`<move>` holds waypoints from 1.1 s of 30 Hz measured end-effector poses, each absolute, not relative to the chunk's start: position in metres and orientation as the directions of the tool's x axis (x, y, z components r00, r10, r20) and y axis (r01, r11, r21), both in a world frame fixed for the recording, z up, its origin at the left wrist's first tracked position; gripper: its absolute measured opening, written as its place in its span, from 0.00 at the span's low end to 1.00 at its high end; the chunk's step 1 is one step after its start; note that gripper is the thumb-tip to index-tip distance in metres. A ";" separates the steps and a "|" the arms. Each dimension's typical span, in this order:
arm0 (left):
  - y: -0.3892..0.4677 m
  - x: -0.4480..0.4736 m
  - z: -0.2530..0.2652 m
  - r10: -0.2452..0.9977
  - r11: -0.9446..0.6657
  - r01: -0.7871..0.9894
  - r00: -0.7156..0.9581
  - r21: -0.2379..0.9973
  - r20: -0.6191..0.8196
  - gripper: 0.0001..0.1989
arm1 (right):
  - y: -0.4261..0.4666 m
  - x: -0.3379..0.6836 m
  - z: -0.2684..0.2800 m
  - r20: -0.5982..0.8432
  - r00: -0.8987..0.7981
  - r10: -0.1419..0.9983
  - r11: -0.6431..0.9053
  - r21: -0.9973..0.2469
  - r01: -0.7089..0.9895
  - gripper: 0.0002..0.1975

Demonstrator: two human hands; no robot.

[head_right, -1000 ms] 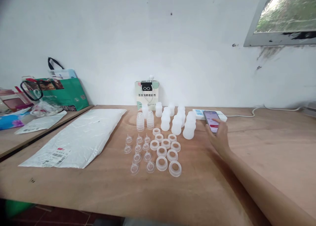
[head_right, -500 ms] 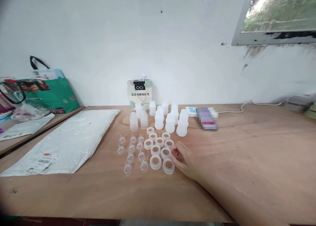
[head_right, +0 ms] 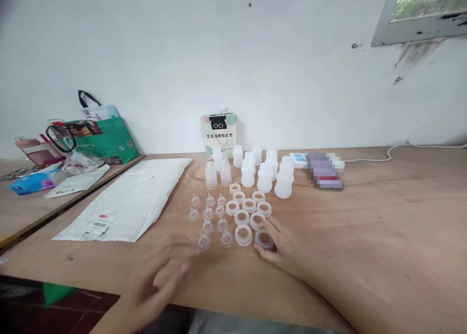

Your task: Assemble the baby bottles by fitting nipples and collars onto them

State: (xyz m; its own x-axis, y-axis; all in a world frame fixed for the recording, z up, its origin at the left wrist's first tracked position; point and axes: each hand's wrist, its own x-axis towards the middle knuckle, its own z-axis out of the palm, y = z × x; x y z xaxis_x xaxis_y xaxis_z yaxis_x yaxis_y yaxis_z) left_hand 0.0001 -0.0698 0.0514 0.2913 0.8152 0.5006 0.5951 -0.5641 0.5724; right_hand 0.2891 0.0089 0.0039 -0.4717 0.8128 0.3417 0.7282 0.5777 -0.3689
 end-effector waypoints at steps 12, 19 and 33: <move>-0.012 -0.004 0.006 0.946 -0.320 0.744 0.215 0.587 0.243 0.11 | 0.035 0.273 0.018 0.489 -0.246 0.837 0.543 -0.683 0.488 0.14; -0.013 0.001 0.010 0.935 -0.351 0.701 0.224 0.621 0.275 0.04 | 0.058 0.234 0.043 -0.034 -0.238 0.971 -0.124 -0.918 -0.376 0.09; 0.061 0.056 0.082 0.721 -0.692 0.545 0.479 0.474 0.501 0.13 | 0.060 0.238 0.035 -0.121 -0.346 0.931 -0.313 -0.751 -0.581 0.05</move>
State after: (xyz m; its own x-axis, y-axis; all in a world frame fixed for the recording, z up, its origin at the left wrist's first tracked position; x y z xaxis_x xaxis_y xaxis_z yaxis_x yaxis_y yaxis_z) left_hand 0.0556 0.0614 0.0818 0.4789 0.7206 0.5015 0.5447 -0.6918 0.4740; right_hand 0.2378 0.0603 0.0351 -0.3458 0.9305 -0.1207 -0.5811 -0.3133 -0.7511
